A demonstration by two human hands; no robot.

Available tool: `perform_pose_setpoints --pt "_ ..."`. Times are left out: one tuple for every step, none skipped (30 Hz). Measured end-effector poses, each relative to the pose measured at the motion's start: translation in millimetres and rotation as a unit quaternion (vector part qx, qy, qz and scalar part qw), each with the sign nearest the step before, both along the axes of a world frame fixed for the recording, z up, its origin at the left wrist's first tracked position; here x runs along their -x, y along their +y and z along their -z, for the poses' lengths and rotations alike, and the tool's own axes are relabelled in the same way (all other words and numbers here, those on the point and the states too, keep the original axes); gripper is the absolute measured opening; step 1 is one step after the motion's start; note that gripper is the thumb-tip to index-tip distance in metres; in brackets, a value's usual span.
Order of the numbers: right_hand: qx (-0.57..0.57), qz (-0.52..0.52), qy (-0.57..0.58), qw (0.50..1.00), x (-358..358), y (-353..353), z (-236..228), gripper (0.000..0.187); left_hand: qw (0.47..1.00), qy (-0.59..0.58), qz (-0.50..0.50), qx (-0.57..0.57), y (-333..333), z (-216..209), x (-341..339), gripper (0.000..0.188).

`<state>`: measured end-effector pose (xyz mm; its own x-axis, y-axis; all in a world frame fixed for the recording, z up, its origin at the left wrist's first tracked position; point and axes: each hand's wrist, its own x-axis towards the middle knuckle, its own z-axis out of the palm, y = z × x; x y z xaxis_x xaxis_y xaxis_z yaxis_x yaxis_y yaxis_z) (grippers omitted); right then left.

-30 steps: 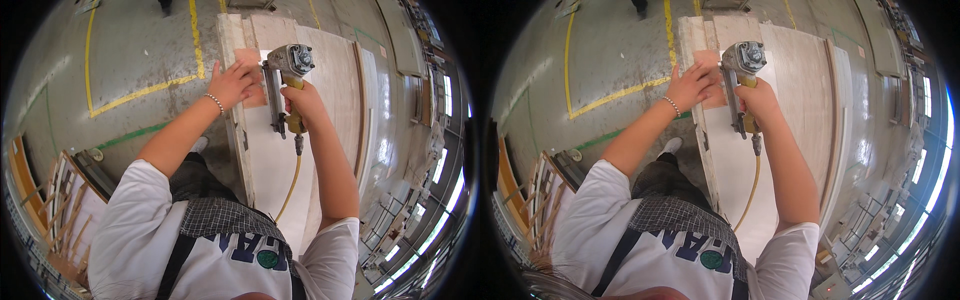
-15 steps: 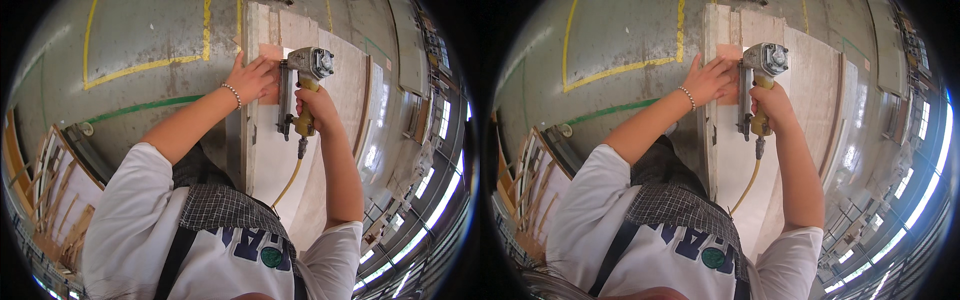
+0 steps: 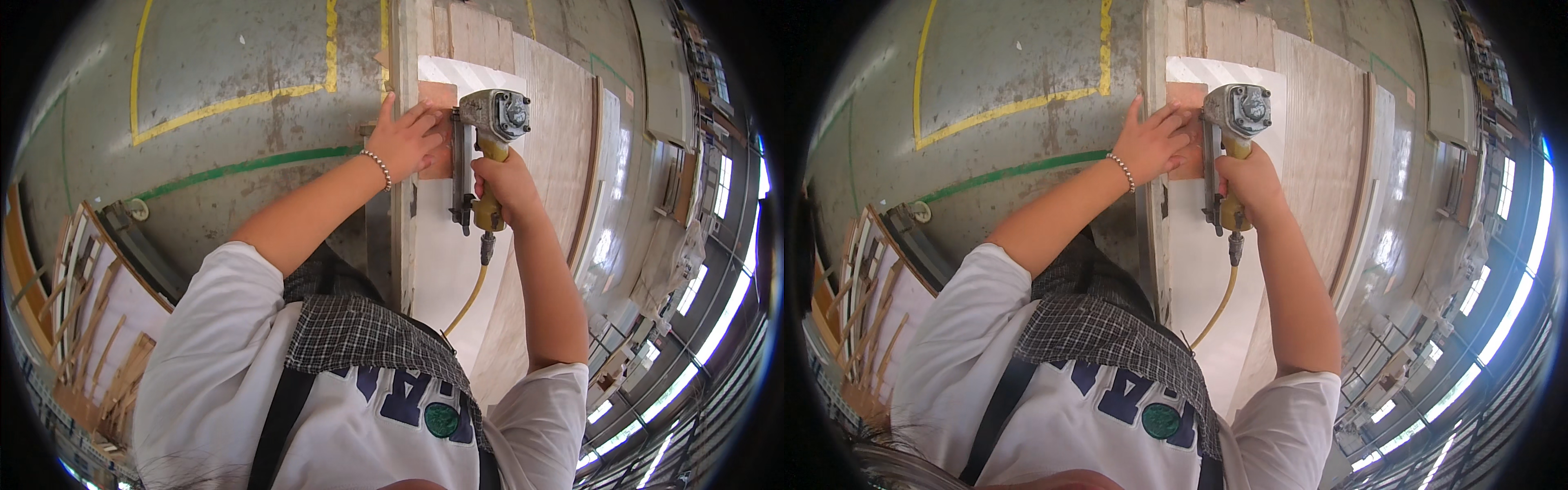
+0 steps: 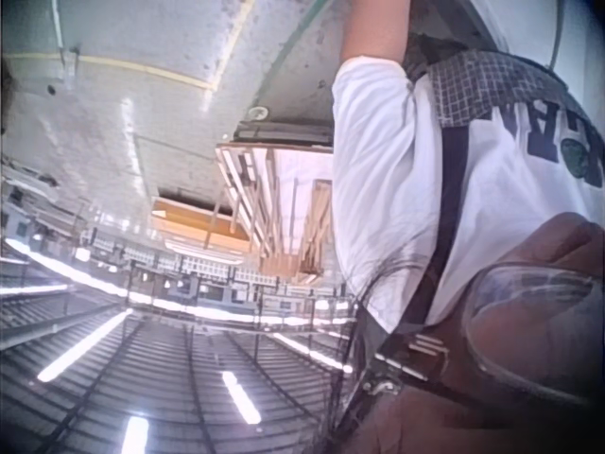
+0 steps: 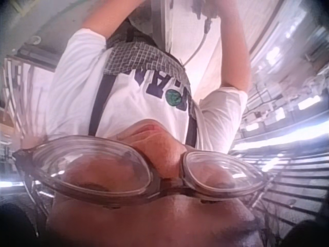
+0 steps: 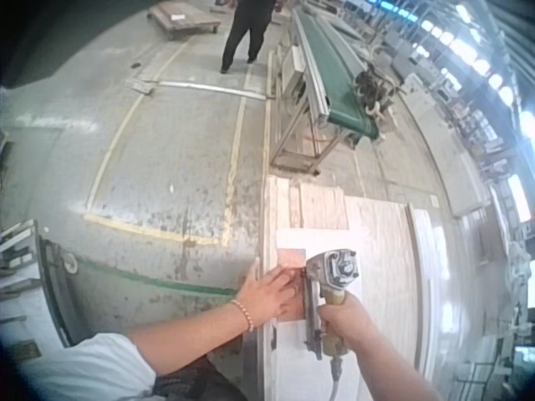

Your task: The person aligns a white panel onto a wooden base, positions a small spacer block, and secures the components together using a pneumatic nail gun. The person also handles long trim pieces and places a second panel onto the assembly.

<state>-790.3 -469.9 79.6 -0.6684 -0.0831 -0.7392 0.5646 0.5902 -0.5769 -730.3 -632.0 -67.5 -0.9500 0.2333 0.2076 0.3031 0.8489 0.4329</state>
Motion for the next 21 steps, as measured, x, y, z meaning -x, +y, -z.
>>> perform_pose_setpoints --pt "0.015 0.001 0.016 1.0 -4.6 2.3 -0.4 0.019 1.0 -0.012 0.005 -0.009 3.1 -0.3 -5.2 0.038" --pt "0.01 -0.006 0.013 1.0 -7.2 4.2 -0.4 0.02 1.0 0.014 -0.006 -0.015 5.0 -0.2 -8.1 0.038" --pt "0.02 -0.017 0.017 1.0 -9.6 6.1 0.4 0.021 1.0 0.009 -0.01 -0.01 7.0 0.4 -10.6 0.037" --pt "0.006 -0.012 0.013 1.0 -13.6 9.1 0.5 0.021 0.999 0.022 -0.028 0.001 9.6 0.3 -14.4 0.037" --pt "-0.004 -0.012 0.015 1.0 -14.4 10.5 1.5 0.021 1.0 0.007 -0.013 -0.005 10.3 0.8 -15.1 0.037" --pt "-0.022 -0.007 0.02 1.0 -22.0 15.3 1.5 0.022 1.0 0.003 -0.006 -0.002 14.8 0.6 -21.5 0.036" --pt "-0.016 -0.012 0.018 1.0 -27.5 18.3 1.5 0.022 1.0 -0.011 0.006 -0.004 17.2 0.2 -25.6 0.035" --pt "-0.028 -0.023 0.02 0.999 -35.7 22.2 1.9 0.022 1.0 0.001 0.002 0.0 21.5 -0.3 -32.1 0.035" --pt "-0.043 -0.031 0.015 0.998 -45.7 26.3 1.3 0.023 1.0 -0.002 0.003 -0.009 25.8 -1.4 -39.7 0.035" --pt "-0.039 -0.026 0.007 0.999 -52.9 31.3 0.1 0.028 0.999 -0.022 0.015 -0.018 30.5 -2.2 -47.6 0.035" --pt "-0.04 -0.023 0.006 0.999 -60.3 35.6 -0.4 0.028 1.0 -0.006 0.009 -0.019 35.0 -2.9 -55.4 0.035" --pt "-0.039 -0.016 0.013 0.999 -68.0 39.8 -0.8 0.026 1.0 -0.007 0.008 -0.023 39.1 -3.3 -62.2 0.035" --pt "-0.03 -0.011 0.025 0.999 -74.1 43.7 -0.7 0.024 1.0 -0.002 0.003 -0.025 42.9 -3.2 -68.3 0.035" --pt "-0.038 -0.009 0.023 0.999 -81.3 48.2 -1.3 0.024 1.0 -0.005 0.007 -0.027 47.1 -3.6 -75.9 0.035" --pt "-0.04 -0.016 0.018 0.999 -88.3 52.4 -1.4 0.024 1.0 -0.007 0.012 -0.019 50.7 -3.4 -82.6 0.035" --pt "-0.035 -0.022 0.017 0.999 -95.2 56.4 -1.4 0.025 1.0 -0.009 0.015 -0.008 54.9 -3.6 -89.3 0.035" --pt "-0.04 -0.021 0.015 0.999 -102.1 60.7 -1.3 0.025 1.0 -0.008 0.02 -0.009 59.1 -3.6 -95.9 0.035" --pt "-0.033 -0.013 0.017 0.999 -109.1 65.0 -1.2 0.025 1.0 0.003 0.014 -0.016 63.2 -3.5 -102.4 0.035" --pt "-0.023 -0.005 0.018 1.0 -116.9 69.8 -1.1 0.025 1.0 0.0 0.015 -0.021 68.0 -3.5 -109.6 0.035" --pt "-0.025 -0.004 0.022 0.999 -124.3 75.4 -1.7 0.025 1.0 0.016 0.01 -0.023 72.5 -3.5 -117.0 0.035" --pt "-0.024 0.001 0.017 1.0 -131.3 81.2 -2.0 0.025 1.0 0.004 0.016 -0.019 76.9 -3.2 -124.5 0.036"
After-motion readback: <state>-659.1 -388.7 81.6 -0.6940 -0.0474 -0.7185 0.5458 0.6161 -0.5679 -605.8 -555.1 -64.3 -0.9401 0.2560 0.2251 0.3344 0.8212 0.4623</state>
